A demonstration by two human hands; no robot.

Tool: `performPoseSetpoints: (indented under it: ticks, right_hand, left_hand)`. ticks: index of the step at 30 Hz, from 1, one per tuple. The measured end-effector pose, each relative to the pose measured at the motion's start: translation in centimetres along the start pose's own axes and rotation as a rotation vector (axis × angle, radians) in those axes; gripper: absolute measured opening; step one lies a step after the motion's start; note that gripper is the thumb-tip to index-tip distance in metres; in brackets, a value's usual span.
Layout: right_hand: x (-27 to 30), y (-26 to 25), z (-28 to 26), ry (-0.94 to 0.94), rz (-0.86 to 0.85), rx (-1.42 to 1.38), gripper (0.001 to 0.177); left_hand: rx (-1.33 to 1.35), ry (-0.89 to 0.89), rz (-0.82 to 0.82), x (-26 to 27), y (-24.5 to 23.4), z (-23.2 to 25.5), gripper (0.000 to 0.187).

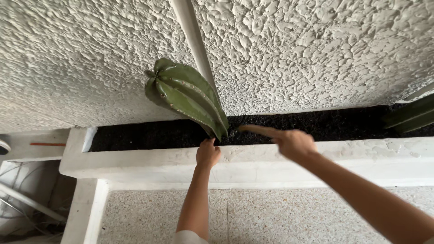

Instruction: The person waters cactus and other indoor plants in a long planter using a flexible hose, while also using their hands to adjust the soil and leaves.

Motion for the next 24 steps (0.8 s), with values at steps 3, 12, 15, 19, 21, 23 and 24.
performPoseSetpoints:
  ticks: [3, 12, 15, 19, 21, 23, 24]
  right_hand:
    - [0.8, -2.4, 3.5, 0.092, 0.012, 0.033, 0.055]
    - [9.1, -12.2, 9.6, 0.297, 0.157, -0.009, 0.045]
    - [12.1, -15.7, 8.6, 0.222, 0.233, -0.063, 0.043]
    - [14.2, -19.0, 8.3, 0.122, 0.331, -0.103, 0.043]
    - [14.8, -20.5, 7.9, -0.038, 0.435, -0.137, 0.041]
    - [14.4, -20.3, 9.2, 0.008, 0.392, -0.106, 0.044]
    - [14.0, -20.2, 10.0, 0.053, 0.362, -0.068, 0.048]
  left_hand:
    - [0.015, -0.005, 0.023, 0.8, -0.7, -0.1, 0.042]
    - [0.480, 0.422, 0.102, -4.4, 10.3, 11.9, 0.026]
    - [1.075, 0.182, -0.136, -7.8, 12.5, 16.5, 0.031]
    - [1.349, -0.109, -0.247, -7.8, 10.2, 22.3, 0.028]
    - [1.333, -0.153, -0.225, -6.1, 7.3, 24.6, 0.031]
    - [1.466, -0.279, -0.218, -4.3, 5.0, 25.4, 0.022]
    - [1.463, -0.279, -0.210, -3.8, 3.8, 26.2, 0.022]
Point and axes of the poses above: each hand's wrist, its own x-axis away from the middle knuckle, its own y-axis out of the palm, z = x × y, the point moved 9 cm from there along -x, towards the middle knuckle, and after that the axes turned 4 degrees about z, right-handed, at the moved point
